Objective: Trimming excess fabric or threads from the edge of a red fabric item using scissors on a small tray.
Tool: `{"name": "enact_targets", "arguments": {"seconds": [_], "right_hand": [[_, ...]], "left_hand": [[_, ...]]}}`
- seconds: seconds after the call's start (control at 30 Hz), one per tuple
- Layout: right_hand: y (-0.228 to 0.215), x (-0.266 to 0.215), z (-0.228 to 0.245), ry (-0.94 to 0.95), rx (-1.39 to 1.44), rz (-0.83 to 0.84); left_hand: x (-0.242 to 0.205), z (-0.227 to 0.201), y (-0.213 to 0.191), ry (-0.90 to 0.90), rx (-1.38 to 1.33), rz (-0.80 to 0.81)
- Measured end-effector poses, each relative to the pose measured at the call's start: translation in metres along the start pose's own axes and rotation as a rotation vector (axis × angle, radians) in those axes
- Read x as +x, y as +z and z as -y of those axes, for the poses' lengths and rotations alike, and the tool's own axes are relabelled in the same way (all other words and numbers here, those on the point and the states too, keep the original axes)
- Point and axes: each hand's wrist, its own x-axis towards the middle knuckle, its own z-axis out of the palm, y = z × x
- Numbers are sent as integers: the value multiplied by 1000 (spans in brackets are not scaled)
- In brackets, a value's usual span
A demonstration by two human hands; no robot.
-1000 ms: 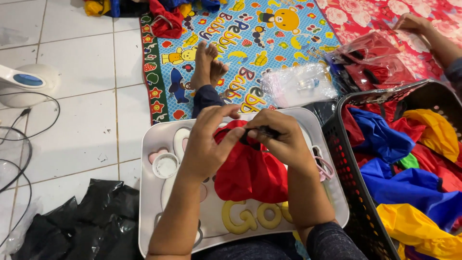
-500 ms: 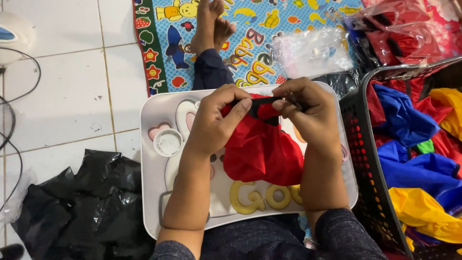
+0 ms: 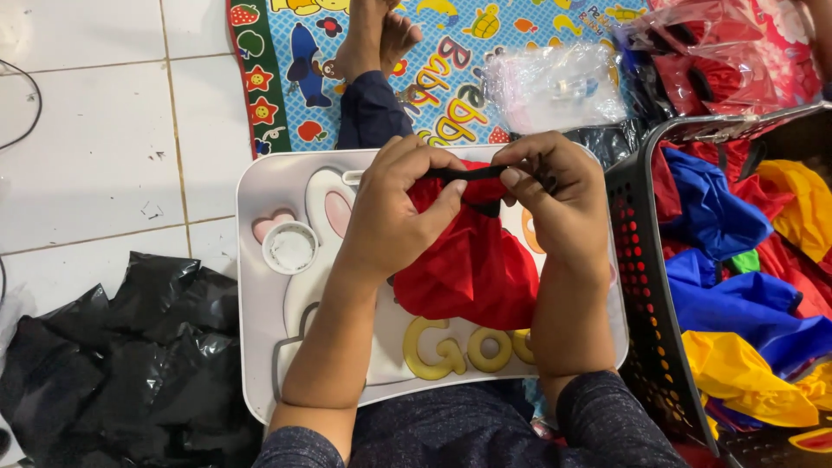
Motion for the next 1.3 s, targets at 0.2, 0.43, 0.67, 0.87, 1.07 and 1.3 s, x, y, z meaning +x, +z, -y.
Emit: {"name": "enact_targets", "arguments": {"seconds": [0.2,0.43,0.67,0.87,1.07,1.3], "right_hand": [[5,-1,3,26,-7,-9],[13,-1,13,-62,-119,7],[11,6,31,-177,-153,73],[11,6,40,-358,-384,127],[10,8,41,-440,-517,167],[18,9,45,-501,-563,213]], "left_hand": [[0,-4,3,-42,-154,17],[-5,-2,2,-168,-292,65],[-5,-7,-1,-179,-274,39],[-3,-6,-4,-149,-237,22],[-2,-7,-4,-105,-201,2],[0,-11,-5,-57,-131,-19]]}}
